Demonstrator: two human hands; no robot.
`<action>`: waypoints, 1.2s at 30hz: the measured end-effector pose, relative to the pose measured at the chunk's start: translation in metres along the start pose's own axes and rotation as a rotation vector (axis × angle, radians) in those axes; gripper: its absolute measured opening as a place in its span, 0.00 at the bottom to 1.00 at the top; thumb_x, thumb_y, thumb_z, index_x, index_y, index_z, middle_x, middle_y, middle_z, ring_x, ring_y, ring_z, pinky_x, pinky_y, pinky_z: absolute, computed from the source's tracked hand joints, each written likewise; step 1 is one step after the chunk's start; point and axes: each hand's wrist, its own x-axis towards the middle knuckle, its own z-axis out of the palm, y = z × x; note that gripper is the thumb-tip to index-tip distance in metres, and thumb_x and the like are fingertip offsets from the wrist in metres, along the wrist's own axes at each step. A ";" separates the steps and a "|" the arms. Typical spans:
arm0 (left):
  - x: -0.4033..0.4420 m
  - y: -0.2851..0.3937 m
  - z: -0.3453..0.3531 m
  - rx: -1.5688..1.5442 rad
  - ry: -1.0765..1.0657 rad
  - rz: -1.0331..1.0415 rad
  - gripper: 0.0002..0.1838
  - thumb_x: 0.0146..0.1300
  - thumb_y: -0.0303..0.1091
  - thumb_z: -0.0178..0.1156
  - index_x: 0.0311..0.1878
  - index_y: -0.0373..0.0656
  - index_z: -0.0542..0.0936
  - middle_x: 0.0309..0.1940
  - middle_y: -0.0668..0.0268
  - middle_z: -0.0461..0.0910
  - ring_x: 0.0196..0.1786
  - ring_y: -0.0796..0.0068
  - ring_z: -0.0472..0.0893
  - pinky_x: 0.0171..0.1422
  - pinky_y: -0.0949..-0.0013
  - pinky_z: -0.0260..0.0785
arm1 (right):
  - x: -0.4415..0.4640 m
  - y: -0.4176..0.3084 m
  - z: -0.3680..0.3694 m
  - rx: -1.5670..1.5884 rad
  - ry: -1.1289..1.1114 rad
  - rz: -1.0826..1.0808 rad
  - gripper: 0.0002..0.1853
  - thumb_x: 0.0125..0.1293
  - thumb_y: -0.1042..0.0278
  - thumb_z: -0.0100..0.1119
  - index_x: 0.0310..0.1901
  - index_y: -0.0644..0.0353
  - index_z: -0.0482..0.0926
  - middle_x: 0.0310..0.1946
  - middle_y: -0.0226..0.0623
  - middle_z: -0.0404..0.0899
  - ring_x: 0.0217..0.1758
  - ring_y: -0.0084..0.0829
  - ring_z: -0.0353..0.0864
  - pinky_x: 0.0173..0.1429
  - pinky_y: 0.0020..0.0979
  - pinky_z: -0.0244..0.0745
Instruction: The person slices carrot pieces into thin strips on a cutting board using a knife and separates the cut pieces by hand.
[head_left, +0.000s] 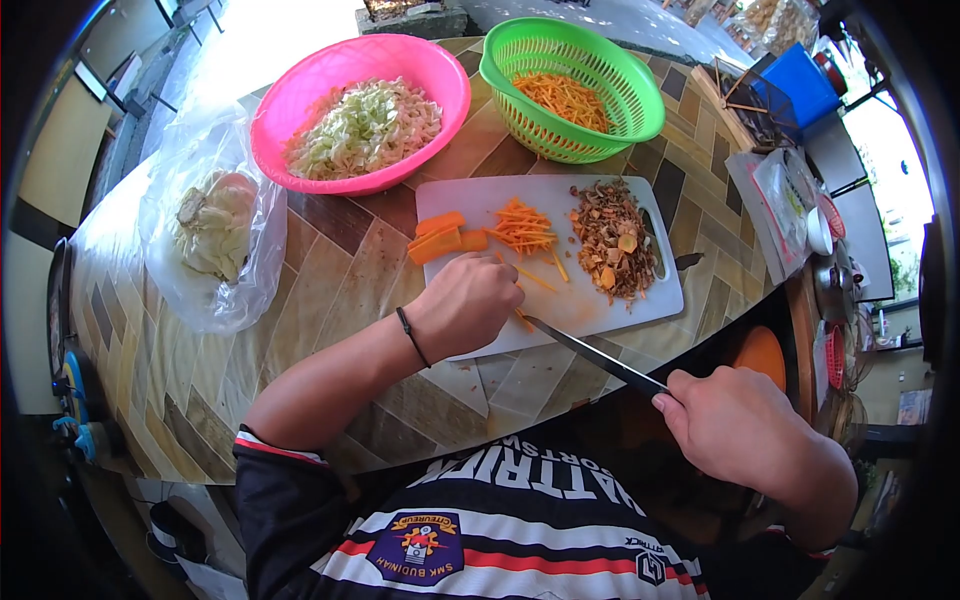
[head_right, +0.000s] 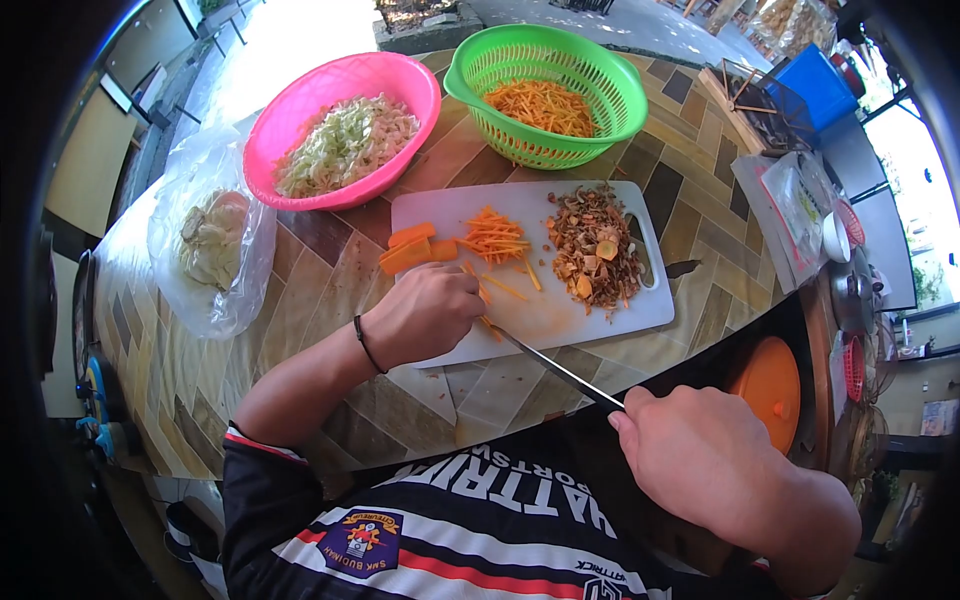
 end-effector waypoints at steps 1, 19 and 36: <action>0.000 0.000 0.001 -0.011 0.008 -0.004 0.01 0.46 0.25 0.59 0.23 0.42 0.79 0.26 0.61 0.76 0.33 0.56 0.78 0.38 0.56 0.72 | -0.001 0.000 0.000 -0.001 -0.010 0.003 0.17 0.75 0.58 0.44 0.36 0.63 0.76 0.20 0.48 0.79 0.26 0.54 0.82 0.35 0.51 0.78; 0.001 -0.001 -0.002 -0.014 -0.053 -0.001 0.05 0.51 0.26 0.59 0.31 0.43 0.83 0.28 0.62 0.78 0.37 0.58 0.79 0.42 0.57 0.73 | -0.019 0.026 0.024 0.112 0.017 0.027 0.19 0.75 0.55 0.46 0.35 0.62 0.77 0.21 0.49 0.80 0.29 0.54 0.82 0.37 0.51 0.78; 0.005 0.004 -0.011 -0.175 -0.097 -0.053 0.05 0.53 0.33 0.64 0.32 0.46 0.84 0.31 0.64 0.80 0.37 0.58 0.80 0.42 0.58 0.73 | 0.002 0.045 0.050 0.245 0.062 -0.070 0.20 0.75 0.53 0.44 0.36 0.60 0.79 0.23 0.50 0.81 0.32 0.55 0.82 0.39 0.52 0.78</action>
